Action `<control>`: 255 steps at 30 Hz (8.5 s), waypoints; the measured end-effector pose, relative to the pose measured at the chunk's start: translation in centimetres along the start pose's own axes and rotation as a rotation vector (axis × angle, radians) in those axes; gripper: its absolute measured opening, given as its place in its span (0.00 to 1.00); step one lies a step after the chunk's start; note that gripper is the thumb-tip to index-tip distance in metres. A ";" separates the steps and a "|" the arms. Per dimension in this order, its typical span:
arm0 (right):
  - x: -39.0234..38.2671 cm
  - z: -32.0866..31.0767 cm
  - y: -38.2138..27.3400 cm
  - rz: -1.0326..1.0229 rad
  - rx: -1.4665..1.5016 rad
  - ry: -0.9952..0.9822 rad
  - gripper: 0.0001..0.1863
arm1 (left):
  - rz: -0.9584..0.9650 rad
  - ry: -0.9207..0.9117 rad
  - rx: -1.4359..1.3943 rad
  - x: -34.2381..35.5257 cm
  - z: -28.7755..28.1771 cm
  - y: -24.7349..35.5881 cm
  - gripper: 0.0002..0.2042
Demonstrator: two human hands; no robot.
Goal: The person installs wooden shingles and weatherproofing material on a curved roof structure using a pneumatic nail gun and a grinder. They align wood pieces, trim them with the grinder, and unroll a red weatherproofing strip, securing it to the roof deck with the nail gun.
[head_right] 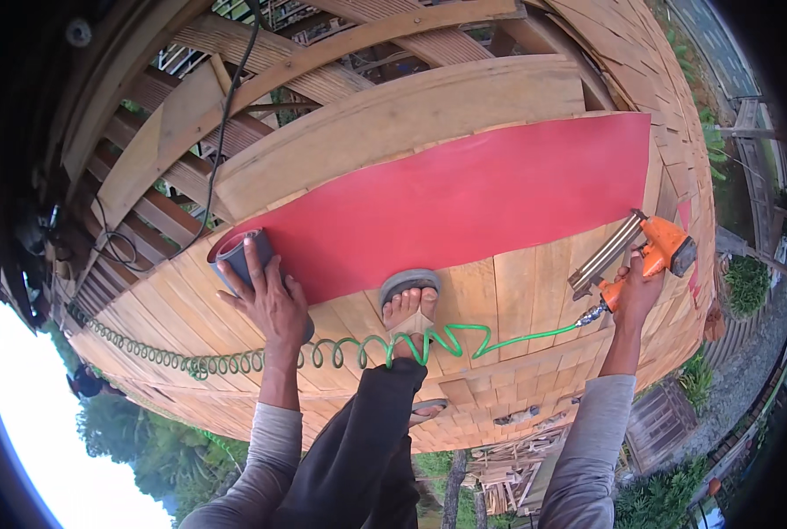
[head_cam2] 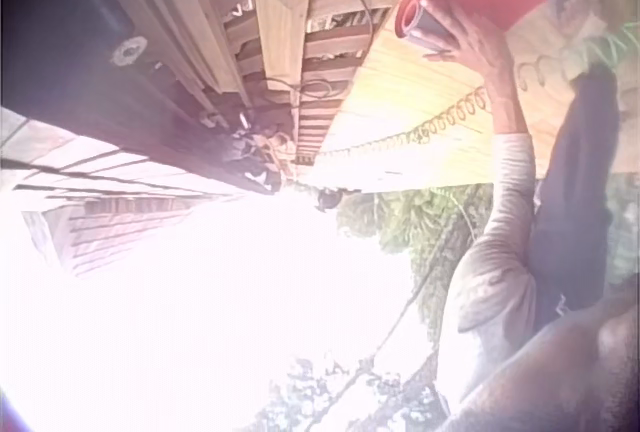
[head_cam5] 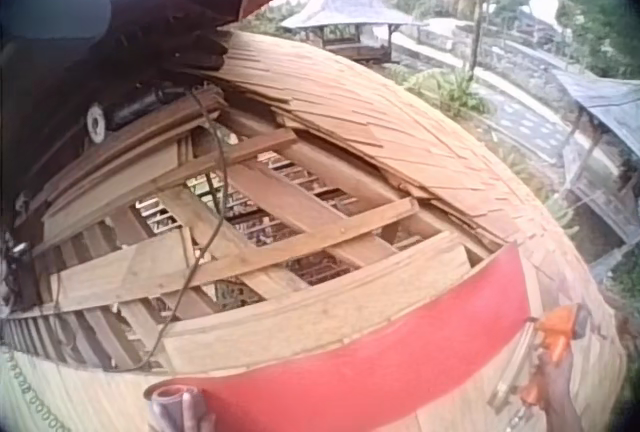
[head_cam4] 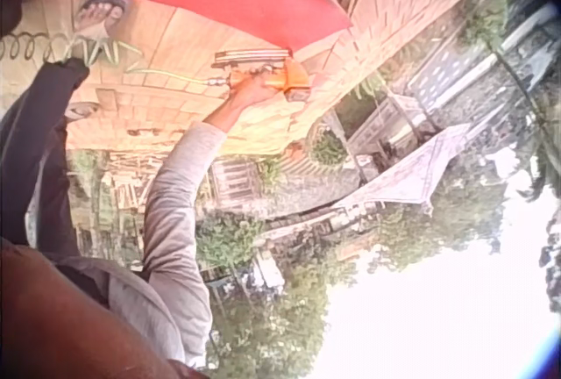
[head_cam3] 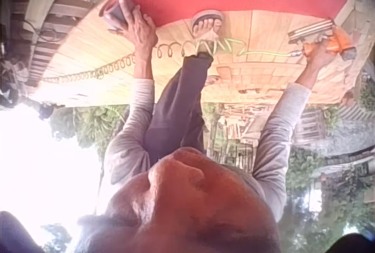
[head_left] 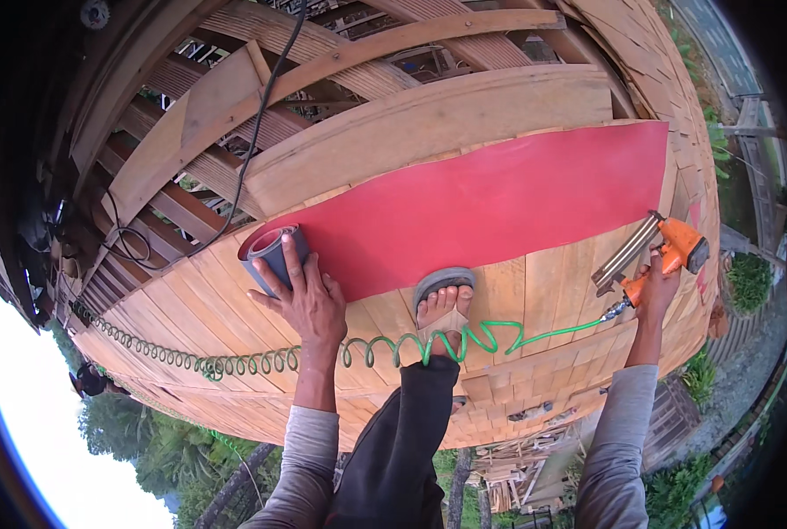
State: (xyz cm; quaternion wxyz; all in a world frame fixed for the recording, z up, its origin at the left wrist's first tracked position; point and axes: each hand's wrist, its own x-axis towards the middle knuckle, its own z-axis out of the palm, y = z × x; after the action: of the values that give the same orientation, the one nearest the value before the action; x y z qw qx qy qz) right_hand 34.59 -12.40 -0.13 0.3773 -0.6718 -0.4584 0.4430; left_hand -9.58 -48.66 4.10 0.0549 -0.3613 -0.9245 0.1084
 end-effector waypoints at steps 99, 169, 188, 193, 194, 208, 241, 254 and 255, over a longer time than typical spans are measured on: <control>-14.4 15.5 -12.8 -0.099 0.144 -0.272 0.15 | 0.032 -0.277 -0.212 8.7 -1.4 -12.2 0.34; -24.1 20.4 -12.9 -0.249 -0.335 -0.651 0.15 | 0.043 -0.343 -0.207 8.9 -1.5 -13.5 0.32; -35.1 20.3 -9.2 -0.121 -0.383 -0.556 0.18 | 0.138 -0.310 -0.261 8.7 1.1 -14.1 0.37; -47.3 24.1 -1.8 -0.193 -0.306 -0.664 0.14 | 0.171 -0.397 -0.345 9.5 1.9 -16.1 0.36; -48.8 25.3 -1.4 -0.172 -0.308 -0.671 0.14 | 0.179 -0.407 -0.347 9.4 1.6 -16.4 0.37; -66.7 30.5 -4.1 0.020 -0.005 -0.618 0.16 | -0.826 -0.103 -1.766 -13.8 8.8 -36.5 0.47; -72.3 40.7 -4.8 -0.328 -0.886 -0.744 0.28 | -0.028 -0.187 -0.109 -16.5 17.2 -65.7 0.52; -73.3 41.1 -4.3 -0.342 -0.954 -0.728 0.26 | -0.849 -0.118 -0.895 -9.4 19.5 -72.9 0.54; -73.8 41.2 -4.6 -0.354 -0.958 -0.725 0.26 | -0.831 -0.063 -0.849 -8.8 19.7 -73.4 0.54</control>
State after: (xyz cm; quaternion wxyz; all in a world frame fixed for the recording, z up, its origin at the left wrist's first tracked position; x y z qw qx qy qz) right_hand -19.34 -76.98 9.16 -0.0776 -0.4870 -0.8093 0.3190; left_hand -54.85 -110.36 2.45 -0.0841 0.0437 -0.9522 -0.2905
